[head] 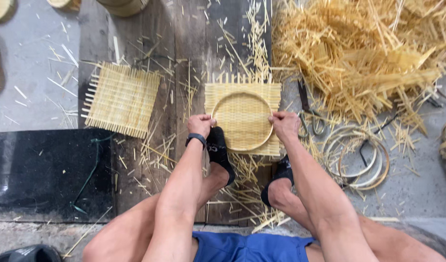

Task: The person assembles bamboo steamer components by fitting woven bamboo circles into pre-made wooden and bamboo frames, using shears to trim excess material and pressing the components together by hand.

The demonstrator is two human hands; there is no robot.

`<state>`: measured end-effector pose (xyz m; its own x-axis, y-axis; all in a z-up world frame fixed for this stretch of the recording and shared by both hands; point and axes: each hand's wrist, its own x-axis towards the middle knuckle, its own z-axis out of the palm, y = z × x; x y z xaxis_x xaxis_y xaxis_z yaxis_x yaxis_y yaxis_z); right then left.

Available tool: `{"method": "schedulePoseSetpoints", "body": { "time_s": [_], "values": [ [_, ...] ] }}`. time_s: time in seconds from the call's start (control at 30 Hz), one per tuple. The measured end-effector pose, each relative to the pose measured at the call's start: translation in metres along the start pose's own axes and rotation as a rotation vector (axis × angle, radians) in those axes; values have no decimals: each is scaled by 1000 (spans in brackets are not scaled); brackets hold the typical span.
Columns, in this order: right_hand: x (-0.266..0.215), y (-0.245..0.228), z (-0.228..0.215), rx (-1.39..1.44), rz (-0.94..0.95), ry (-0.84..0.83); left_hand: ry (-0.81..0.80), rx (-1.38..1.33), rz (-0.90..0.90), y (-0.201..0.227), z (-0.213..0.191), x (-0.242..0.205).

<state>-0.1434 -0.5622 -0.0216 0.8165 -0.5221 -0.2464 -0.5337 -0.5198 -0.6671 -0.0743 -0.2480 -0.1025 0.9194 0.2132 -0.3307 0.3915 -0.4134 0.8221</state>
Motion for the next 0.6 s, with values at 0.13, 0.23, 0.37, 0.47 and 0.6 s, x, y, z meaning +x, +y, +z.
{"method": "schedulePoseSetpoints", "body": {
  "time_s": [0.13, 0.23, 0.37, 0.47, 0.6],
  "values": [
    [11, 10, 1, 13, -44, -22, -71, -127, -175, 1, 4, 6],
    [10, 10, 1, 18, -49, -45, -38, -229, -77, 6, 1, 0],
    [8, 1, -8, -6, 24, -88, -28, 4, -61, 5, 0, -9],
    [9, 3, -9, -42, -11, -104, -71, -190, -49, -6, 1, -3],
    [25, 13, -9, -59, -57, -83, -93, -187, -90, -15, -1, 2]
  ]
}}
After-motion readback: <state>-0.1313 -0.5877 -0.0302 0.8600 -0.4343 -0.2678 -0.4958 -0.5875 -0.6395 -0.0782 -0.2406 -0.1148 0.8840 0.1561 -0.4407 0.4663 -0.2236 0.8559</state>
